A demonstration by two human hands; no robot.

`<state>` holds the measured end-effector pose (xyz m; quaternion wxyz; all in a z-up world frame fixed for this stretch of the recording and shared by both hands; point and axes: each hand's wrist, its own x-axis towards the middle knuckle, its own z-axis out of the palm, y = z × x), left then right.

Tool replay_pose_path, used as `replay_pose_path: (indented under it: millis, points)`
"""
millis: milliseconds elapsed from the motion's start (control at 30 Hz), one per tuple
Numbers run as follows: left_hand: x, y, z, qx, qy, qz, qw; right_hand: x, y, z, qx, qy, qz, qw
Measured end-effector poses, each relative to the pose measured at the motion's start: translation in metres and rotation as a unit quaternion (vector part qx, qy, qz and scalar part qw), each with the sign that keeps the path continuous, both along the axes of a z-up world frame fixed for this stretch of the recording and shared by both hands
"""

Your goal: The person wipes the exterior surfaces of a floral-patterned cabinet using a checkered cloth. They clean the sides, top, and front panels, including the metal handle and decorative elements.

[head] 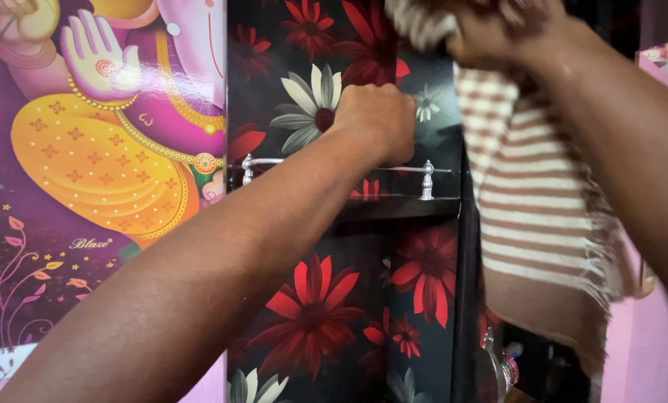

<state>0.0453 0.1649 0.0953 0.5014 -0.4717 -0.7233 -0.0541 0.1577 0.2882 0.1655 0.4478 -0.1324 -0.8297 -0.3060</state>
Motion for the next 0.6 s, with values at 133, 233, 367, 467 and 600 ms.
replay_pose_path:
  millis: [133,233,367,467,600]
  points:
    - [-0.009,0.003,0.006,0.187,0.148,-0.118,0.964,-0.004,-0.014,0.012,-0.059,0.046,-0.049,0.996]
    - [-0.010,-0.001,0.009,0.288,0.226,-0.231,0.901,-0.016,-0.005,-0.016,0.014,-0.005,-0.069,0.998]
    - [-0.003,-0.007,0.004,0.300,0.260,-0.324,0.859,-0.022,0.013,-0.056,0.127,-0.065,-0.029,0.989]
    - [0.003,-0.005,-0.001,0.259,0.256,-0.336,0.869,-0.006,0.026,-0.070,0.213,-0.046,0.032,0.976]
    - [0.010,0.001,-0.001,0.248,0.300,-0.343,0.855,0.022,0.022,-0.038,0.243,0.076,0.028,0.967]
